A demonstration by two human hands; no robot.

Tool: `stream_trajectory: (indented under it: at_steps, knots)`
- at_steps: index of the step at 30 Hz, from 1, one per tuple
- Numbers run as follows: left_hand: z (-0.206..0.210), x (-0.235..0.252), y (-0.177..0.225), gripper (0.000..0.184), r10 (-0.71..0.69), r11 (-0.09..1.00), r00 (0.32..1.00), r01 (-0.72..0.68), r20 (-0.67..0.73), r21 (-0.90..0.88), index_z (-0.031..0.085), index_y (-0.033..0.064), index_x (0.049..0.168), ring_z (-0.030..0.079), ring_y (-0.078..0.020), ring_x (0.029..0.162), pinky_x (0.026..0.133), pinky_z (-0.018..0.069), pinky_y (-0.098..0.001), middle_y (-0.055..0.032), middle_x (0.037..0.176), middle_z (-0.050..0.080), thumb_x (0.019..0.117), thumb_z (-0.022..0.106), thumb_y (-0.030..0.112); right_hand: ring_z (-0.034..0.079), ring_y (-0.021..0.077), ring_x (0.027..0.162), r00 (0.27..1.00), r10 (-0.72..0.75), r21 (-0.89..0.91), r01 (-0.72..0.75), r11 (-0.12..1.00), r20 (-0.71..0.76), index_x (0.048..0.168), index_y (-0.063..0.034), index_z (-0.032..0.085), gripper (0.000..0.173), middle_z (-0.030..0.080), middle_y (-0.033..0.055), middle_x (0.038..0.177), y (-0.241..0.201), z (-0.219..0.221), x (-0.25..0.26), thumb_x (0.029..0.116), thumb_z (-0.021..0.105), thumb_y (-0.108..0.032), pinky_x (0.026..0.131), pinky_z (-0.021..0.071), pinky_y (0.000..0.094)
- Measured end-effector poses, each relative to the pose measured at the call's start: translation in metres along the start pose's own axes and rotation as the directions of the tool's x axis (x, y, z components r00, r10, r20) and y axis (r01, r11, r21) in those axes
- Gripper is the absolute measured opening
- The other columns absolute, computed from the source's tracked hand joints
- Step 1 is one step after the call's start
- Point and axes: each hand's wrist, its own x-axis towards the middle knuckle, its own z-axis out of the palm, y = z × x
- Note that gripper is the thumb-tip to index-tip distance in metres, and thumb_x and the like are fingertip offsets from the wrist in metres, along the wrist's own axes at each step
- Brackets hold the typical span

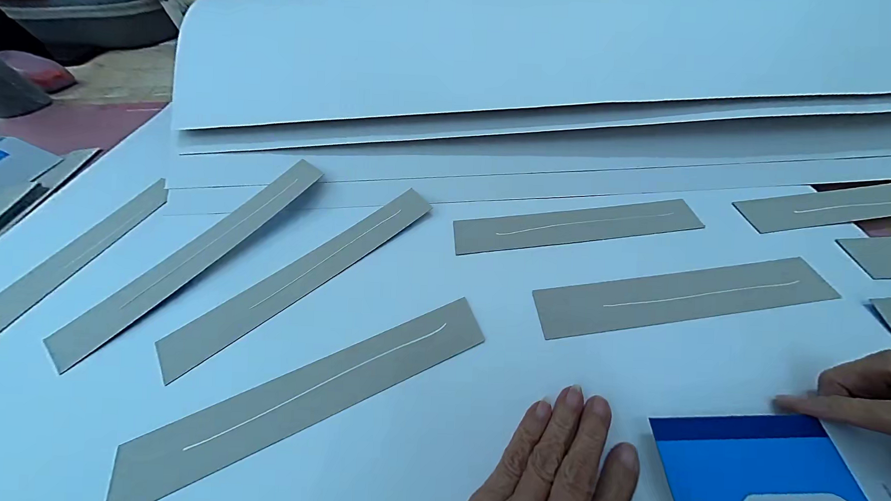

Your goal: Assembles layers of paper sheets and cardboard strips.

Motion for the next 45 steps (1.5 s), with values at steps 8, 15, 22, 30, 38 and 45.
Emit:
stream_trajectory:
  at_steps: [8,15,22,30,38,45]
  knots:
    - [-0.001,0.006,0.002,0.044,-0.098,0.995,0.995,0.097,-0.031,-0.024,0.06,-0.0093,0.133,0.062,-0.0327,0.128,0.115,0.0395,-0.0386,-0.023,0.132,0.067,0.103,0.057,0.022,0.063,0.0341,0.094,1.0,0.0,-0.004,0.0,1.0,-0.014,0.122,0.0066,0.071,0.047,0.065,0.0316,0.109,-0.006,0.008,0.007,0.0785,0.081,-0.005,0.085,0.0516,0.0401]
    - [-0.003,0.007,0.001,0.043,-0.131,0.983,0.991,0.126,-0.028,-0.131,0.057,-0.0129,0.134,0.061,-0.0337,0.13,0.117,0.0367,-0.038,-0.0254,0.132,0.066,0.1009,0.059,0.015,0.063,0.0344,0.094,1.0,0.009,-0.007,-0.009,1.0,-0.012,0.124,0.0042,0.071,0.048,0.064,0.0315,0.11,-0.006,0.009,0.008,0.0781,0.082,-0.004,0.084,0.0516,0.0411]
    - [-0.005,0.007,0.0,0.043,-0.129,0.981,0.992,0.126,-0.014,-0.147,0.056,-0.0128,0.135,0.06,-0.0344,0.131,0.117,0.0362,-0.0383,-0.0256,0.133,0.065,0.1004,0.059,0.012,0.062,0.0318,0.092,1.0,-0.004,0.002,0.004,1.0,-0.028,0.124,0.0047,0.071,0.048,0.065,0.0306,0.109,-0.005,0.011,0.006,0.0777,0.081,-0.004,0.082,0.0512,0.0379]
    - [-0.004,0.007,0.0,0.045,-0.133,0.981,0.991,0.129,-0.023,-0.146,0.056,-0.0123,0.135,0.061,-0.0345,0.13,0.117,0.0368,-0.0379,-0.0262,0.132,0.065,0.0995,0.062,0.014,0.063,0.0297,0.094,0.999,-0.016,-0.009,0.016,1.0,-0.047,0.123,0.0039,0.072,0.049,0.066,0.0277,0.108,-0.002,0.013,0.005,0.0759,0.082,-0.007,0.084,0.0517,0.0354]
    - [-0.004,0.006,-0.001,0.049,-0.147,0.972,0.989,0.14,-0.024,-0.188,0.053,-0.0152,0.136,0.06,-0.0341,0.13,0.118,0.0352,-0.0372,-0.027,0.132,0.065,0.0989,0.064,0.015,0.063,0.028,0.093,0.998,-0.034,-0.023,0.033,0.999,-0.051,0.123,0.0027,0.072,0.051,0.066,0.0253,0.108,-0.001,0.013,0.006,0.0741,0.084,-0.007,0.082,0.0526,0.0344]
    - [-0.004,0.005,-0.003,0.043,-0.088,0.984,0.996,0.085,-0.014,-0.159,0.055,-0.0087,0.137,0.058,-0.0322,0.133,0.118,0.0344,-0.0379,-0.0249,0.134,0.065,0.1017,0.06,0.016,0.063,0.0219,0.091,0.994,-0.07,-0.026,0.068,0.997,-0.083,0.12,0.0008,0.074,0.05,0.066,0.02,0.106,0.003,0.016,0.006,0.0717,0.085,-0.01,0.079,0.0527,0.0293]
